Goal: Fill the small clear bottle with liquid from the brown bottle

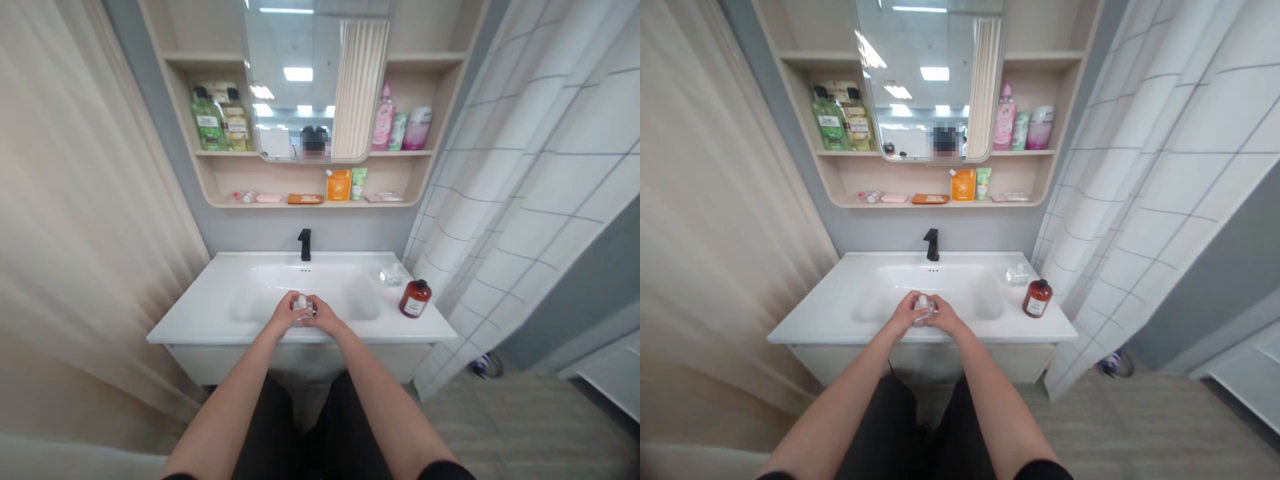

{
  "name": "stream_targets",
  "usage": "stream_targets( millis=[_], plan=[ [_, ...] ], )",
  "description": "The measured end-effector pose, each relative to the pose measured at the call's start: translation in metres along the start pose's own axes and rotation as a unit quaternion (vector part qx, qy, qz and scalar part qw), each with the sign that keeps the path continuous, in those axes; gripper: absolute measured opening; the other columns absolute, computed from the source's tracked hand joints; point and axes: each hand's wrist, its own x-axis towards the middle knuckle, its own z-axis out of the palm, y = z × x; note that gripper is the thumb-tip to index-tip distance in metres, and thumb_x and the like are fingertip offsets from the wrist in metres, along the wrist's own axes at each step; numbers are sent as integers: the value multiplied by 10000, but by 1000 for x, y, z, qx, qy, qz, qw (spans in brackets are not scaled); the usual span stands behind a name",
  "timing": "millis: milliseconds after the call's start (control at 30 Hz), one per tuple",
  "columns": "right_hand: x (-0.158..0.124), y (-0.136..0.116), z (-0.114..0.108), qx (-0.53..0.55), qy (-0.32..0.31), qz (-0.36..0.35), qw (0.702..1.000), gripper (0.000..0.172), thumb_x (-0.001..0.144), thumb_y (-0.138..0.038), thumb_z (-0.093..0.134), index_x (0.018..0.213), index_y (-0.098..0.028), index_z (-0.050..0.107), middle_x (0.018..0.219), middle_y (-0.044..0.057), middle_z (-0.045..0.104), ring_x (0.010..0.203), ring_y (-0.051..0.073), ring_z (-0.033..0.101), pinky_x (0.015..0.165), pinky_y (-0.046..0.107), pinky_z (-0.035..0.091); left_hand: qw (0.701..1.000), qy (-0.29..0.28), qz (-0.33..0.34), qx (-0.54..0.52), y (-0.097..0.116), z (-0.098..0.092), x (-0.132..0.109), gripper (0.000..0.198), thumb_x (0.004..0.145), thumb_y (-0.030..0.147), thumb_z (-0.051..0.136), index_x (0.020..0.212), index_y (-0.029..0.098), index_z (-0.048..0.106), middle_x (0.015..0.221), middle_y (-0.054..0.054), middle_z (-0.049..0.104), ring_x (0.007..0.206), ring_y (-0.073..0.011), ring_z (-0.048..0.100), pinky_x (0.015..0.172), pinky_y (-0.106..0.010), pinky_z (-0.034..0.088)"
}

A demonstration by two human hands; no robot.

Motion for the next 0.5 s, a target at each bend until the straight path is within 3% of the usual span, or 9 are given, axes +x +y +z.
stream_targets(
  millis=[233, 500],
  plan=[
    [1, 5, -1, 4, -2, -5, 1000, 742, 535, -396, 1017, 1177, -239, 679, 1091, 11, 738, 996, 241, 668, 944, 383, 527, 1000, -9, -11, -8, 0, 0, -1, 583, 616, 404, 1013, 1062, 212, 691, 965, -13, 740, 883, -209, 672, 850, -334, 520],
    [1, 7, 0, 11, 0, -7, 1000, 793, 527, -389, 1024, 1227, -254, 677, 1118, 8, 749, 1008, 241, 683, 970, 398, 539, 1000, 0, -10, 1, -4, -1, 0, 607, 603, 422, 1018, 1074, 214, 695, 989, -15, 725, 918, -216, 668, 902, -348, 515]
  ],
)
